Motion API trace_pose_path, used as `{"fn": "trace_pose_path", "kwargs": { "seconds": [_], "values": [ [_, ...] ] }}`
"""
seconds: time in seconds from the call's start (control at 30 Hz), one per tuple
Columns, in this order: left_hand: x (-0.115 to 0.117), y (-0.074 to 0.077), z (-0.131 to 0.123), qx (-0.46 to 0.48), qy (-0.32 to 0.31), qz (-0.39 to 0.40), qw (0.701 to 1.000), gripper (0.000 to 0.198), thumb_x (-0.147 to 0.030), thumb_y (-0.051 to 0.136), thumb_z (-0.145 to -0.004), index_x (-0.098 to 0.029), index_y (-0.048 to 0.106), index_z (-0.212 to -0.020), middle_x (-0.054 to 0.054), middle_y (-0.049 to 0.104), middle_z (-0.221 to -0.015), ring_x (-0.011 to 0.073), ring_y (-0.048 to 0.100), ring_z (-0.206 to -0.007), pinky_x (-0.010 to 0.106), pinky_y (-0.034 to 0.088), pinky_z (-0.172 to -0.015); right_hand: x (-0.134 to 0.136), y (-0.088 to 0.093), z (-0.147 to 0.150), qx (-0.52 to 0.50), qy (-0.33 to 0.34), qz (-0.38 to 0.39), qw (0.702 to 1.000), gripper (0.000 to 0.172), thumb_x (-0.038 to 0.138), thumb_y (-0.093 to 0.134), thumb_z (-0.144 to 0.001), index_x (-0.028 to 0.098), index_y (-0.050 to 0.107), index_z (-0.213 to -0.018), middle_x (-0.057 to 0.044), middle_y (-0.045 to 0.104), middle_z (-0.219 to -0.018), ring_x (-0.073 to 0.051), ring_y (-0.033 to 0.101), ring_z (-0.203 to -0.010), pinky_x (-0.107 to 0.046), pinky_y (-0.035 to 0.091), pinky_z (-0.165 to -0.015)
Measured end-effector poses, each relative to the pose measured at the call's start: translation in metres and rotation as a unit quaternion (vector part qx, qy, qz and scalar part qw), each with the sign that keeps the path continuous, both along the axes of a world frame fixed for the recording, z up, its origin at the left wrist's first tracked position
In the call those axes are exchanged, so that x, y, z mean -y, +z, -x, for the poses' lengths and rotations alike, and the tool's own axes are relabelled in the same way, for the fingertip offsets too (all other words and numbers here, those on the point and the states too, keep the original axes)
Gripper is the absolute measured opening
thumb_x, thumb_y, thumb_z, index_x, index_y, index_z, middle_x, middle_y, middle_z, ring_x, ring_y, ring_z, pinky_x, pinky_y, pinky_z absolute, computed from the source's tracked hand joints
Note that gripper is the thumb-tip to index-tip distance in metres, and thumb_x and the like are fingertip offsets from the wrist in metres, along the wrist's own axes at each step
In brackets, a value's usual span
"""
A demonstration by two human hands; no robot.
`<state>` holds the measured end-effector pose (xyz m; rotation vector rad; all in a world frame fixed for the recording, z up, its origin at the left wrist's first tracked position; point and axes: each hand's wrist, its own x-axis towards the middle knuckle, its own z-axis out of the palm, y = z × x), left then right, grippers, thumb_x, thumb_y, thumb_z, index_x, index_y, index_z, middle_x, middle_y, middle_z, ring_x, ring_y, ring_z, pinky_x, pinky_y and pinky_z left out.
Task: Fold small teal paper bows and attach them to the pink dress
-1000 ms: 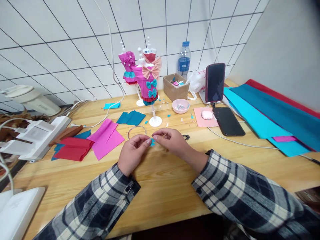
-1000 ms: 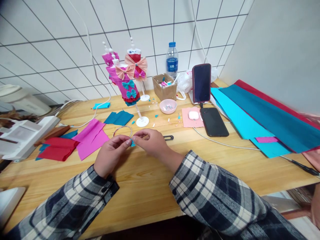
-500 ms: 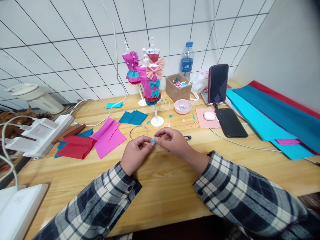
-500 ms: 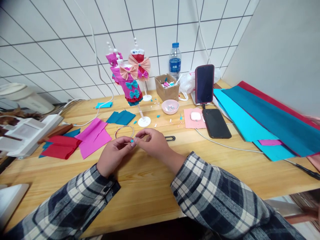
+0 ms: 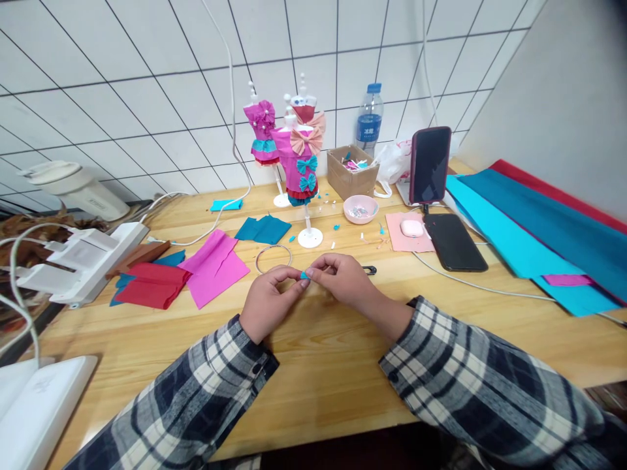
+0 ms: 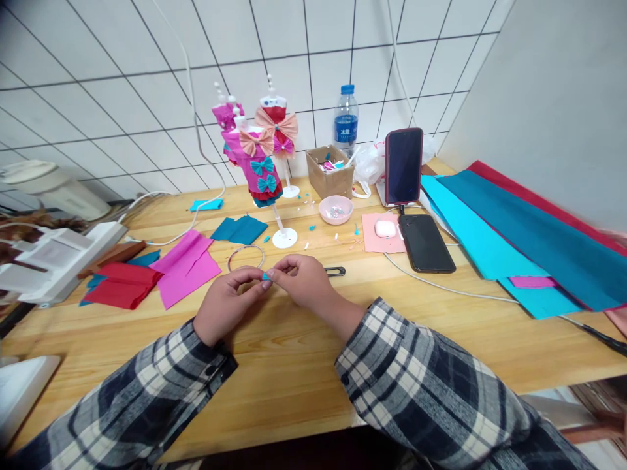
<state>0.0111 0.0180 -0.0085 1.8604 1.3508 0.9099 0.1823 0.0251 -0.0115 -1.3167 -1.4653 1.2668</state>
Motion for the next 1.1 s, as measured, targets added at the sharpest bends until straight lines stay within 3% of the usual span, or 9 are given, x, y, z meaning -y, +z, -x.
{"fn": "trace_pose_path", "kwargs": {
  "seconds": [0.13,0.27,0.33,0.47,0.6,0.7,0.87,0.97,1.1],
  "values": [
    [-0.001,0.001,0.001,-0.060,-0.011,-0.089,0.994,0.010,-0.030,0.067,-0.077,-0.021,0.068,-0.073,0.004,0.070,-0.079,0.0203,0.063,-0.079,0.031,0.046,-0.079,-0.002,-0.002,-0.002,-0.032,0.036,0.036,0.998,0.024,0.038,0.064,-0.076,0.014,0.068,-0.076,0.001,0.062,-0.066,-0.008,0.050,-0.055,-0.020,0.039,-0.051],
    [-0.003,0.003,0.008,-0.098,-0.025,-0.175,0.979,0.010,-0.028,0.063,-0.081,-0.022,0.069,-0.079,0.006,0.070,-0.083,0.0209,0.062,-0.082,0.033,0.046,-0.079,-0.002,0.001,-0.004,-0.067,0.065,0.028,0.995,0.037,0.038,0.069,-0.073,0.017,0.065,-0.104,-0.003,0.065,-0.087,-0.007,0.050,-0.055,-0.021,0.041,-0.049],
    [-0.004,0.007,0.013,-0.121,-0.029,-0.233,0.965,0.009,-0.026,0.063,-0.080,-0.024,0.071,-0.083,0.006,0.070,-0.083,0.0218,0.062,-0.084,0.035,0.045,-0.080,0.000,0.004,-0.004,-0.032,0.067,-0.063,0.995,0.040,0.033,0.075,-0.070,0.021,0.064,-0.107,-0.004,0.065,-0.098,-0.009,0.053,-0.062,-0.021,0.043,-0.052],
    [-0.002,0.017,0.025,-0.156,-0.048,-0.355,0.920,0.017,-0.020,0.067,-0.077,-0.031,0.074,-0.088,0.002,0.073,-0.078,0.0215,0.063,-0.084,0.040,0.038,-0.090,0.007,0.009,-0.005,0.041,0.062,-0.272,0.959,0.022,0.031,0.072,-0.076,0.022,0.067,-0.095,-0.006,0.063,-0.105,-0.014,0.057,-0.079,-0.022,0.046,-0.058],
    [0.005,0.024,0.029,-0.166,-0.031,-0.460,0.872,0.020,-0.018,0.069,-0.077,-0.035,0.073,-0.088,-0.004,0.073,-0.074,0.0186,0.063,-0.082,0.044,0.028,-0.101,0.014,0.010,-0.007,0.070,0.034,-0.384,0.920,0.013,0.027,0.067,-0.081,0.023,0.067,-0.094,-0.007,0.062,-0.110,-0.017,0.058,-0.089,-0.027,0.048,-0.066],
    [0.007,0.026,0.027,-0.162,-0.040,-0.492,0.854,0.020,-0.015,0.069,-0.077,-0.033,0.071,-0.087,-0.006,0.072,-0.072,0.0169,0.062,-0.081,0.046,0.024,-0.105,0.016,0.010,-0.009,0.088,0.025,-0.453,0.887,0.006,0.021,0.065,-0.082,0.025,0.067,-0.085,-0.004,0.063,-0.105,-0.016,0.058,-0.085,-0.030,0.047,-0.072],
    [-0.009,0.019,0.038,-0.221,-0.063,-0.415,0.881,0.020,-0.025,0.068,-0.080,-0.028,0.069,-0.100,0.000,0.072,-0.086,0.0190,0.060,-0.088,0.038,0.040,-0.091,0.007,0.004,-0.017,0.215,0.054,-0.469,0.855,0.009,0.020,0.062,-0.083,0.026,0.067,-0.086,-0.001,0.065,-0.096,-0.015,0.055,-0.081,-0.029,0.042,-0.070],
    [-0.026,0.015,0.058,-0.313,-0.075,-0.274,0.906,0.029,-0.036,0.062,-0.083,-0.021,0.067,-0.108,0.008,0.067,-0.101,0.0233,0.058,-0.096,0.037,0.044,-0.084,-0.001,-0.001,-0.019,0.321,0.115,-0.408,0.847,0.010,0.018,0.059,-0.084,0.025,0.066,-0.087,0.000,0.065,-0.091,-0.017,0.056,-0.084,-0.029,0.040,-0.069],
    [-0.038,0.013,0.081,-0.374,-0.104,-0.170,0.906,0.027,-0.036,0.058,-0.084,-0.022,0.067,-0.105,0.007,0.064,-0.107,0.0254,0.057,-0.102,0.039,0.043,-0.087,-0.006,-0.005,-0.017,0.394,0.175,-0.325,0.842,0.013,0.016,0.059,-0.082,0.024,0.065,-0.090,0.000,0.066,-0.090,-0.017,0.058,-0.085,-0.027,0.039,-0.066]
  ]
}}
